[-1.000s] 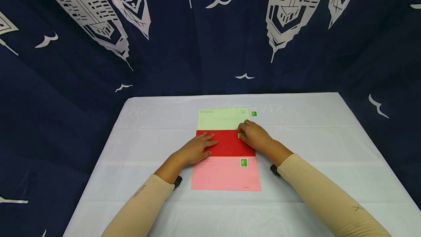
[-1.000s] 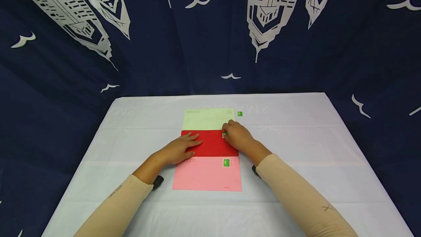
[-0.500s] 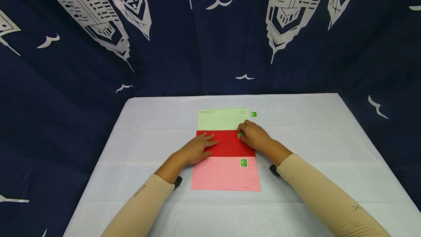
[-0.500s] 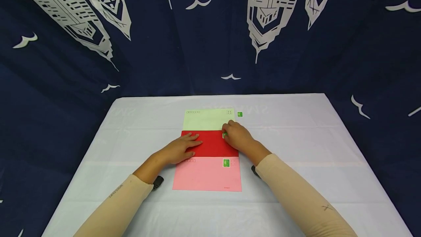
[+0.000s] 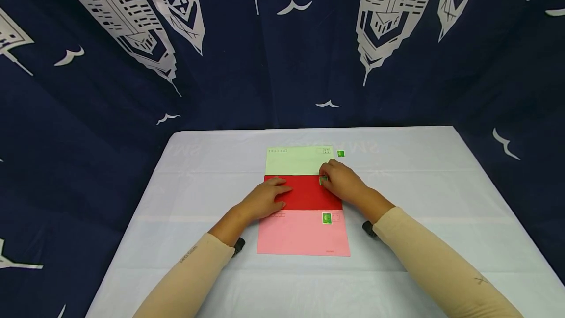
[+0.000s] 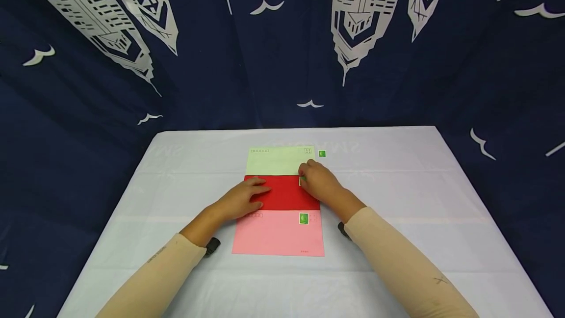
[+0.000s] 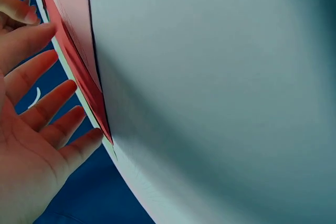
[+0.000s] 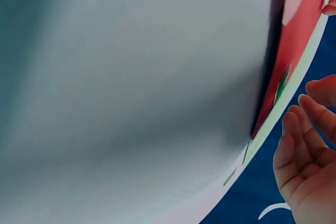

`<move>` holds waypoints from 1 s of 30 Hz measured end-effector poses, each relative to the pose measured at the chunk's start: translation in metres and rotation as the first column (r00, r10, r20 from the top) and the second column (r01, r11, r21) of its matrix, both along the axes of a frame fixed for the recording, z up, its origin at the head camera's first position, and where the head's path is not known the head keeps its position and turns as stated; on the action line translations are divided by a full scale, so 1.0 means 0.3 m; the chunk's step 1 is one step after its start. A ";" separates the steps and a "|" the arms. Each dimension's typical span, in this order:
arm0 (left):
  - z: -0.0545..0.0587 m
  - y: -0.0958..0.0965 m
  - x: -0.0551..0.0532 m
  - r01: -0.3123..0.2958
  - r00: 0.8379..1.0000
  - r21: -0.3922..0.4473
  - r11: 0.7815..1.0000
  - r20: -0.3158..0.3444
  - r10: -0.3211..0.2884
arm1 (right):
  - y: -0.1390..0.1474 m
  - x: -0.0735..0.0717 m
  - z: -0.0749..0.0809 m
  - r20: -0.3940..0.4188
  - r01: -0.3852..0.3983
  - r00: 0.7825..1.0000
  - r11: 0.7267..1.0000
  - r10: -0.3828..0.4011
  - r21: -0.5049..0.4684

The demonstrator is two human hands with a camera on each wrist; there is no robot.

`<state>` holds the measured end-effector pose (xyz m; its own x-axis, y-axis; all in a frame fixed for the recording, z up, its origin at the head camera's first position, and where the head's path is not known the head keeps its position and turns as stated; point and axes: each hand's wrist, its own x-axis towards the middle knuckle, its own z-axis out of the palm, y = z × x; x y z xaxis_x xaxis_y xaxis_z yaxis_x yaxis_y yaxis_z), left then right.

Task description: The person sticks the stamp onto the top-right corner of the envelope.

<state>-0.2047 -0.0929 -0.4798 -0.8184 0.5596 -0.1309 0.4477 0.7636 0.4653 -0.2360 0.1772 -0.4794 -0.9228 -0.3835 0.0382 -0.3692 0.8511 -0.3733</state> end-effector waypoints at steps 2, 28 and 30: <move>0.002 -0.003 -0.002 -0.016 1.000 0.026 1.000 -0.007 0.016 | 0.005 0.002 0.008 -0.023 0.001 1.000 1.000 -0.002 -0.025; 0.052 0.008 -0.041 -0.141 0.980 0.156 0.978 -0.116 0.160 | 0.062 0.005 0.037 0.018 0.173 0.985 0.975 -0.172 -0.137; 0.049 0.005 -0.048 -0.143 0.979 0.148 0.979 -0.121 0.161 | 0.068 0.004 0.036 0.018 0.182 0.983 0.974 -0.181 -0.139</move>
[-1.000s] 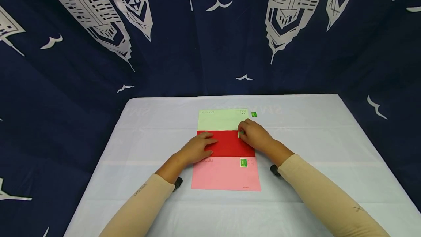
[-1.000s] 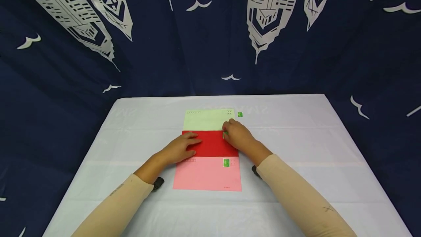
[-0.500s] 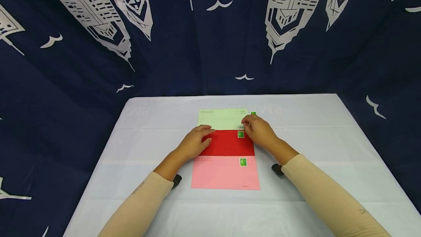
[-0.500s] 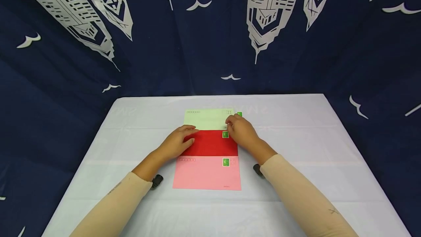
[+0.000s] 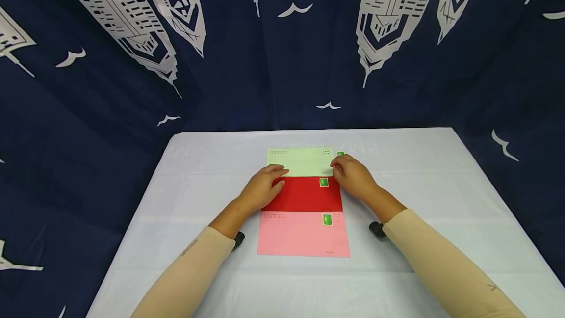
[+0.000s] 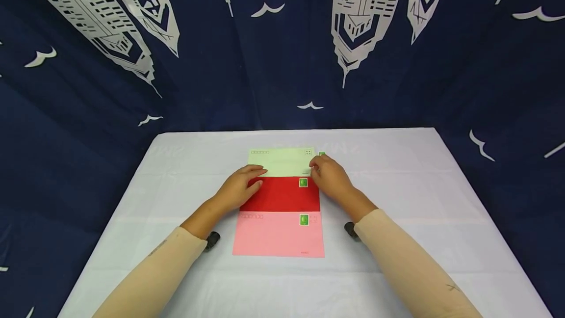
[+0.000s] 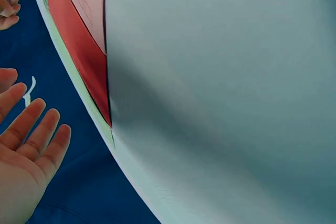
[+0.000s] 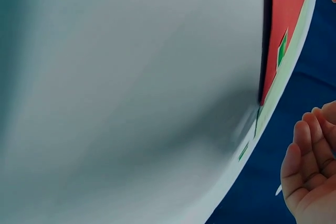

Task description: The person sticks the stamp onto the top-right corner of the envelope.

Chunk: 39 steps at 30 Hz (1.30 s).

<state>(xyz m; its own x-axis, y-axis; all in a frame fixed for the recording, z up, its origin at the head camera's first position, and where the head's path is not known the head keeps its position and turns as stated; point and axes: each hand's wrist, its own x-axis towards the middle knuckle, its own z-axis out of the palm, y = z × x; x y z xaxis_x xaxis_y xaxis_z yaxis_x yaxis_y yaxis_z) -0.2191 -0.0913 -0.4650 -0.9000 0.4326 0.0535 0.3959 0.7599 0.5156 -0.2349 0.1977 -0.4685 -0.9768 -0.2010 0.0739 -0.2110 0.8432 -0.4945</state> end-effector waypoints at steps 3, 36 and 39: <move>-0.004 -0.007 -0.013 -0.012 1.000 -0.008 1.000 -0.004 0.012 | 0.011 -0.006 -0.002 -0.002 0.018 1.000 1.000 -0.018 -0.013; -0.042 0.006 -0.165 -0.018 1.000 -0.117 0.993 0.007 0.019 | 0.126 -0.154 -0.058 0.171 0.169 0.976 0.967 -0.136 -0.190; -0.047 0.006 -0.178 -0.017 1.000 -0.131 0.991 0.011 0.019 | 0.128 -0.166 -0.061 0.200 0.184 0.969 0.962 -0.144 -0.200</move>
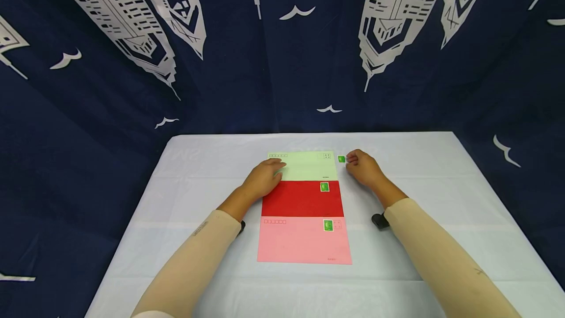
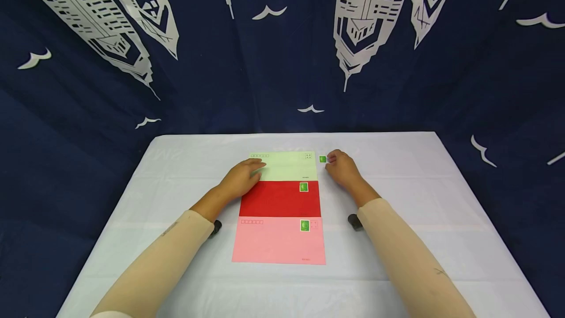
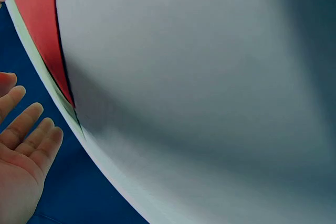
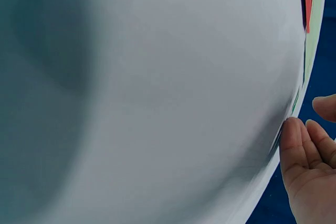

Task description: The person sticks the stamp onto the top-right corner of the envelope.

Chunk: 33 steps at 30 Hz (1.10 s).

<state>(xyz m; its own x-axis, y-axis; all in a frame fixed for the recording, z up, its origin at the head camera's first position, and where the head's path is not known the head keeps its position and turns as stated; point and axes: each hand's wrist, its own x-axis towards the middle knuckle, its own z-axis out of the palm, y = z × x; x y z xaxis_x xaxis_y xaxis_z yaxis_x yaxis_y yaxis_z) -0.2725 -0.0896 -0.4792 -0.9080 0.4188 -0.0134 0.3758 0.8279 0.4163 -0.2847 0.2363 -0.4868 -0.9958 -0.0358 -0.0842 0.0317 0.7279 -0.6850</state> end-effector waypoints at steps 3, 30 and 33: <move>-0.001 -0.002 -0.005 -0.004 1.000 -0.013 1.000 0.017 0.004 | 0.003 -0.008 0.004 0.034 0.023 0.999 1.000 -0.022 -0.019; 0.003 0.003 -0.049 0.076 0.997 -0.129 0.989 0.030 -0.073 | 0.020 -0.093 -0.027 0.198 0.116 0.976 0.988 -0.095 -0.099; 0.002 0.000 -0.054 0.069 0.997 -0.129 0.989 0.040 -0.064 | 0.018 -0.098 -0.031 0.202 0.119 0.975 0.987 -0.096 -0.104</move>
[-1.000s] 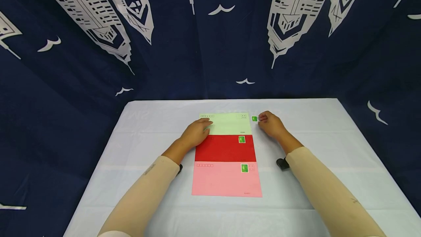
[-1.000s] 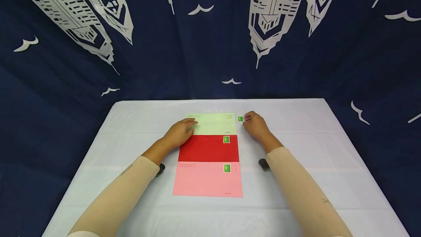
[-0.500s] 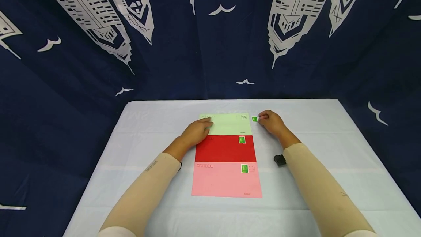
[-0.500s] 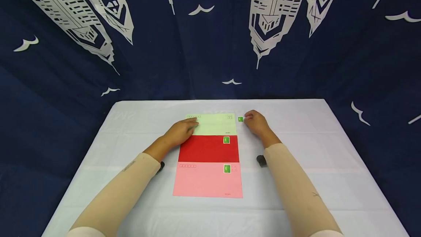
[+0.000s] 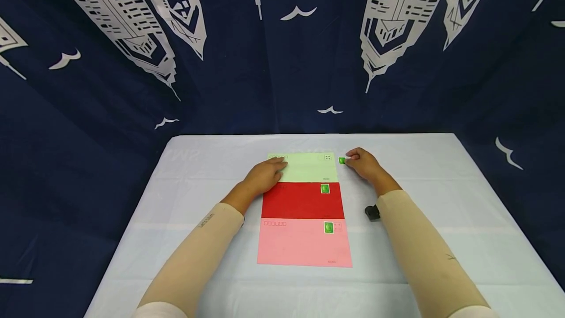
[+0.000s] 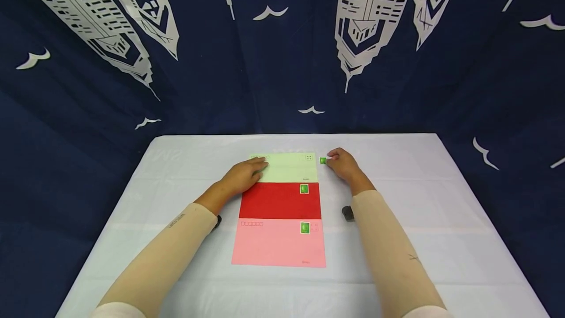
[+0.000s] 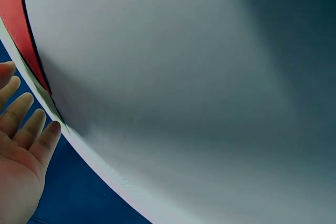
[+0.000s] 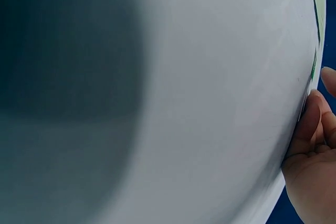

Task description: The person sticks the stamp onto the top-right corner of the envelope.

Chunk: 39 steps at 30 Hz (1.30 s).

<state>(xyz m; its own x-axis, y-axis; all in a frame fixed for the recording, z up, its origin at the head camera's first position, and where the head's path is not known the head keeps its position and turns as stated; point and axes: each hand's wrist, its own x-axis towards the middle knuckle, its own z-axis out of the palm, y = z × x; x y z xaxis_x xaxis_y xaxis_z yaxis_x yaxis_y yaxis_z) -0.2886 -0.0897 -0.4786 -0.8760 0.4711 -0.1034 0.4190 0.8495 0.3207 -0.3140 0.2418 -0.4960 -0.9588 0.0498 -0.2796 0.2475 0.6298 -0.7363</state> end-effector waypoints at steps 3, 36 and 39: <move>0.001 -0.005 -0.004 -0.004 1.000 -0.003 1.000 0.002 0.004 | -0.006 -0.003 -0.002 -0.008 0.003 1.000 1.000 -0.003 0.006; -0.008 -0.006 -0.010 -0.001 0.997 -0.054 0.999 0.074 0.005 | -0.027 -0.004 0.002 0.027 0.060 0.998 0.998 -0.060 0.023; -0.008 -0.003 -0.010 -0.003 0.997 -0.053 0.999 0.076 0.007 | -0.026 -0.005 0.005 0.040 0.072 0.997 0.997 -0.073 0.031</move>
<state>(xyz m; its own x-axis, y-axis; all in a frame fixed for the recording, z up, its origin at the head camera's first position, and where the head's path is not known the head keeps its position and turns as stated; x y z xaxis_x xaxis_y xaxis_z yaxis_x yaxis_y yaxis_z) -0.2915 -0.0906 -0.4810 -0.8668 0.4590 -0.1947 0.3910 0.8681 0.3057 -0.3154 0.2340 -0.4943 -0.9400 0.1274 -0.3164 0.3231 0.6301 -0.7061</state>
